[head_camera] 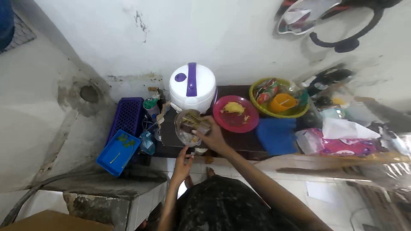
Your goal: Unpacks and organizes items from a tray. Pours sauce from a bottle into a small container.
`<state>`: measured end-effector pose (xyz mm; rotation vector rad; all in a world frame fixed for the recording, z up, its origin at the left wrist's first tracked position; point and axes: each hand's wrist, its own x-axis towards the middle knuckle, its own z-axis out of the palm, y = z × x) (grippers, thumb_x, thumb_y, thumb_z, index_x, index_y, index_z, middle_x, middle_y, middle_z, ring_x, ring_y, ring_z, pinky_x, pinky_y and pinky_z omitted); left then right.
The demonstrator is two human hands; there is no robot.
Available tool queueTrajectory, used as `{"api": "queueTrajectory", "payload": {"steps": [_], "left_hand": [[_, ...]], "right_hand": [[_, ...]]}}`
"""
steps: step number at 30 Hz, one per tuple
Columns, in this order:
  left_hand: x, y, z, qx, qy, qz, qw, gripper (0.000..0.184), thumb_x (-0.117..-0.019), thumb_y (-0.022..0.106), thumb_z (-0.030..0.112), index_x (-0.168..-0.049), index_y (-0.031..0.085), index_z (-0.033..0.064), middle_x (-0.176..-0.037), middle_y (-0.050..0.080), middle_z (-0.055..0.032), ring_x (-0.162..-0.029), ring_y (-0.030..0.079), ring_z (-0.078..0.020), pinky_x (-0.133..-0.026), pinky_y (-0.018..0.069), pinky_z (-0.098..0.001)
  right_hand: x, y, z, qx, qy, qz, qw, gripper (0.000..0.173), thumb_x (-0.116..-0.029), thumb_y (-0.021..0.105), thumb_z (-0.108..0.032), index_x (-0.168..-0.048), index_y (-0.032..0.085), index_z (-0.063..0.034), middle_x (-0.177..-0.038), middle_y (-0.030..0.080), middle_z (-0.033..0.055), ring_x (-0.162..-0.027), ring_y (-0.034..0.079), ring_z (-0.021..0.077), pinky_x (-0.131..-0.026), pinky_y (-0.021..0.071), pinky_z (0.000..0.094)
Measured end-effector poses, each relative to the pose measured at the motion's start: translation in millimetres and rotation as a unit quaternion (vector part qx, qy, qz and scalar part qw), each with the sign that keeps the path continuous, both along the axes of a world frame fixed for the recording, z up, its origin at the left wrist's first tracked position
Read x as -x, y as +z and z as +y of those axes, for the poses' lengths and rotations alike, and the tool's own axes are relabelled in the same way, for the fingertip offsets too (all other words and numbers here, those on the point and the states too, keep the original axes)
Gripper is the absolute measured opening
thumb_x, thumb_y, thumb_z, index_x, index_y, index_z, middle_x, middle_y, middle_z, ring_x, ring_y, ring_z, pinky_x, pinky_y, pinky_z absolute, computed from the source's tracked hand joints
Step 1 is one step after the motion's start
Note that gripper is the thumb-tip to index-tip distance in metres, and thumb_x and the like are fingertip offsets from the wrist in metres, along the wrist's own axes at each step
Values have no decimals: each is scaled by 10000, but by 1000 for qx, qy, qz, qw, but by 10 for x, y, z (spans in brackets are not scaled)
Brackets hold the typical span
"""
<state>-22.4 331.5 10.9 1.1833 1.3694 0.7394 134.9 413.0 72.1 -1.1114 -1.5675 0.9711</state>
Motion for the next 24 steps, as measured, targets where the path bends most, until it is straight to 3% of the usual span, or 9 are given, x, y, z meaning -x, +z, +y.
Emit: {"api": "queueTrajectory", "payload": {"steps": [2,4,10,13,16,18,21,24], "left_hand": [[3,28,11,0,8,0,1000,542,-1027,525,49,-1531,361,-62,-1555,391,-290,-1233,616,-304,-1028,507,-382],[22,54,21,-6,15,0,1000,535,-1023,523,47,-1522,371,-73,-1563,378,-292,-1243,611,-307,-1035,504,-381],[53,36,13,-12,26,0,1000,543,-1022,526,44,-1526,360,-72,-1549,399,-289,-1217,622,-299,-1021,508,-383],[75,31,-11,-8,28,-1,1000,532,-1023,521,46,-1520,368,-67,-1542,410,-284,-1204,627,-294,-1011,511,-387],[92,7,-58,-1,33,3,999,505,-1031,516,43,-1509,391,-61,-1530,427,-282,-1200,629,-296,-1004,514,-388],[115,-29,-97,-1,31,5,1000,494,-1028,513,36,-1496,401,-76,-1512,438,-299,-1198,629,-305,-1011,512,-393],[153,-101,-159,8,14,8,1000,470,-1029,497,35,-1475,417,-89,-1500,453,-299,-1193,633,-305,-1005,514,-394],[148,-111,-204,16,-6,13,1000,457,-1027,497,34,-1462,434,-90,-1480,486,-288,-1196,634,-310,-1009,512,-407]], "right_hand": [[48,-224,21,7,46,-67,997,426,-923,704,-130,-1223,566,138,-1218,673,271,-1124,682,286,-970,552,387],[77,-253,-15,40,44,-111,992,377,-947,656,-99,-1237,567,126,-1206,670,280,-1109,681,345,-963,552,441],[-54,-227,-42,19,4,-142,990,337,-957,606,-39,-1249,584,127,-1177,677,262,-1031,705,317,-894,586,401],[-93,-230,-99,12,-63,-168,984,326,-954,607,-58,-1217,593,132,-1074,673,255,-894,685,313,-796,575,415],[-153,-195,-110,147,-48,-184,971,461,-1030,558,-142,-1402,457,109,-1060,650,242,-898,666,335,-828,553,472],[-179,-179,-70,275,1,-153,949,524,-1090,483,-219,-1511,337,55,-1066,649,226,-872,669,295,-814,559,445],[-160,-166,8,421,16,-45,906,522,-1119,427,-245,-1560,261,-22,-946,629,154,-671,605,175,-643,527,332],[-192,-108,101,474,8,-9,881,505,-1117,438,-248,-1559,273,-68,-902,637,133,-635,611,165,-614,535,322]]}}
